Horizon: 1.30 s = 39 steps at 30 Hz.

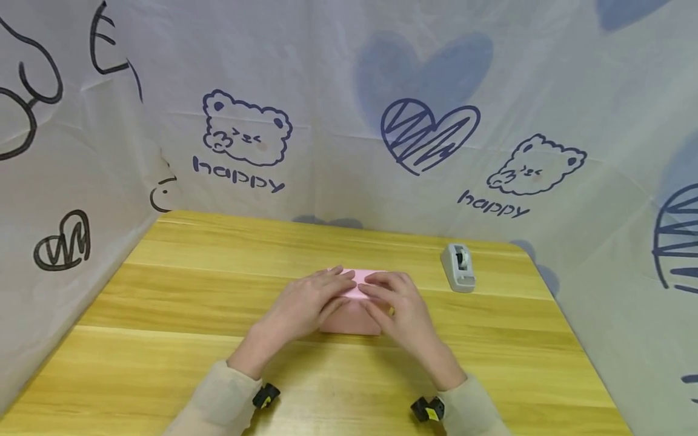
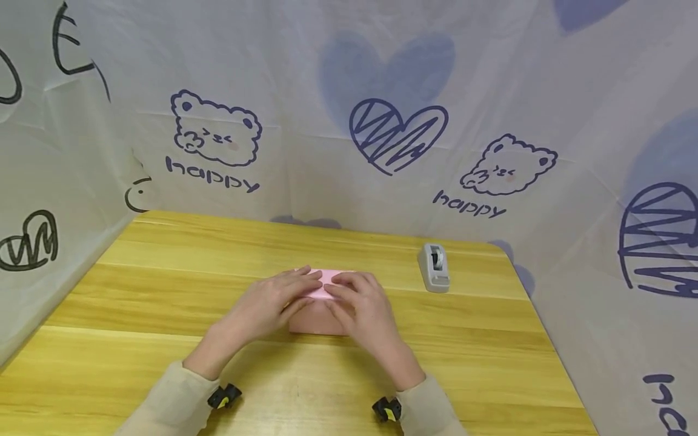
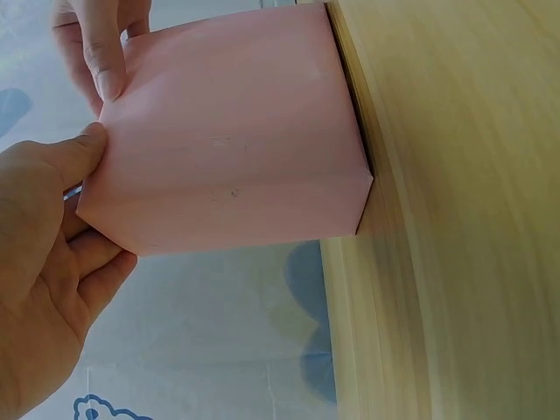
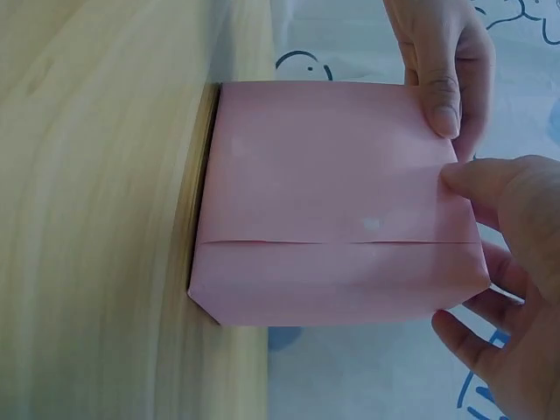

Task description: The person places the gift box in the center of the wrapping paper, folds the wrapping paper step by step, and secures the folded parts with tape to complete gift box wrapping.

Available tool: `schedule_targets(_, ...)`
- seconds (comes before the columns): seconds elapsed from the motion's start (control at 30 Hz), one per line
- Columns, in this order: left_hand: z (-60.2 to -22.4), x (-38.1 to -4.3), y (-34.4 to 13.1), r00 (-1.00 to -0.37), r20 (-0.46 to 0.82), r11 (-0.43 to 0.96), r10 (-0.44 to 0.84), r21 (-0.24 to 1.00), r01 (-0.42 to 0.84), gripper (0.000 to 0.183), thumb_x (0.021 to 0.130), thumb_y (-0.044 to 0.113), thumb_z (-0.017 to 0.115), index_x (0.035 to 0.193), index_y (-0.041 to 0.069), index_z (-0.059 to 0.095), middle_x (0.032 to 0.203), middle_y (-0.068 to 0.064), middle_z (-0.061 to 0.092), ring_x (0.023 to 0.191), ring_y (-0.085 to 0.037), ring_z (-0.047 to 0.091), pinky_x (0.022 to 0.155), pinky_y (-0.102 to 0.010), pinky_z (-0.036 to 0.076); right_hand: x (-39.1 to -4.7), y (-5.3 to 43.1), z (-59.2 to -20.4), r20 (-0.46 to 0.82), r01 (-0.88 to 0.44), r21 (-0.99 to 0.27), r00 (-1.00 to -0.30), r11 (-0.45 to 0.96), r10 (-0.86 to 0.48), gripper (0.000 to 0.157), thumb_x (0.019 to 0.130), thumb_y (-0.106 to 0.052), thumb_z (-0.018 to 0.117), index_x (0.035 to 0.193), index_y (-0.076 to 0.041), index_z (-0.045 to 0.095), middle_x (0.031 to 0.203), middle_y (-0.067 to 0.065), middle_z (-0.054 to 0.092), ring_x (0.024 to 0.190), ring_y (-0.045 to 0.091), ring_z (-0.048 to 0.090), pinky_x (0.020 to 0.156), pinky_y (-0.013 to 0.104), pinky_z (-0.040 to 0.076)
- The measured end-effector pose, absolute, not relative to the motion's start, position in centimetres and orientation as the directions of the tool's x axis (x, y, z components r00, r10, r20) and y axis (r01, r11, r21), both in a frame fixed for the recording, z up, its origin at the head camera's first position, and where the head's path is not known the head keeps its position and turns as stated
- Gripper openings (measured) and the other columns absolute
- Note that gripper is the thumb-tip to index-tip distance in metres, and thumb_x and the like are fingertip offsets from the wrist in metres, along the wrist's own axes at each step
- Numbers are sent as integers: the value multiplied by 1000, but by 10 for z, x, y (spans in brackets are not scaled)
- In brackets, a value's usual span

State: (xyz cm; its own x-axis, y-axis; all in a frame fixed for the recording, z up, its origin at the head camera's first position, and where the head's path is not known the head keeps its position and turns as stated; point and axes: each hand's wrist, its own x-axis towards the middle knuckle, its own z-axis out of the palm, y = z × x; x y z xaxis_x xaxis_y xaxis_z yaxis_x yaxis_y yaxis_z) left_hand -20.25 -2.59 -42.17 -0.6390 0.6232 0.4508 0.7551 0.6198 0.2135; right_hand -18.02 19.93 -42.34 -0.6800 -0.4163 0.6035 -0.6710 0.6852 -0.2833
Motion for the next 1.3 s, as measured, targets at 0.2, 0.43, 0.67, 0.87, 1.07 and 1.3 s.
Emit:
schedule_targets(0.2,-422,-202,-25,-655,442,637,613,214,741,36,97,32,54,131,20,57,137,1,54,126,-21,50,100,-42,44,-181,199,-422,605,-670,-257,-673,696,-425,30,82,-28,74,108,-14,73,114,3,63,109,22,53,93,37,46)
schedule_targets(0.43,-420,-203,-27,-666,422,613,615,274,741,43,96,37,53,136,19,53,144,3,45,133,-19,41,108,-43,34,-180,203,-417,550,-610,-418,-759,673,-347,33,86,-29,70,116,-16,69,121,0,61,114,19,51,95,41,45)
schedule_targets(0.67,-419,-205,-33,-846,261,709,465,462,533,70,94,58,40,148,13,32,150,-5,36,134,-25,39,109,-45,33,-186,217,-420,369,-410,-719,-909,561,-191,49,93,-35,60,138,-18,49,138,2,49,119,23,54,90,41,52)
schedule_targets(0.87,-425,-203,-34,-916,4,758,402,560,335,90,88,74,24,151,10,21,145,-13,43,127,-30,48,103,-48,41,-184,219,-422,62,-173,-803,-976,570,-209,68,94,-48,51,150,-16,29,148,9,39,117,31,56,90,41,52)
schedule_targets(1.07,-425,-204,-32,-902,-2,668,432,673,318,87,91,68,32,151,7,21,147,-15,39,131,-29,43,107,-46,36,-183,218,-422,-4,-93,-890,-978,447,-211,67,95,-39,55,150,-14,27,148,16,37,117,37,55,77,39,57)
schedule_targets(1.3,-425,-208,-29,-895,36,452,444,854,259,75,95,38,55,150,6,16,155,-14,21,135,-30,35,107,-43,36,-187,214,-429,110,-177,-916,-974,361,-198,62,89,-27,67,142,-18,36,148,4,37,128,31,46,95,39,49)
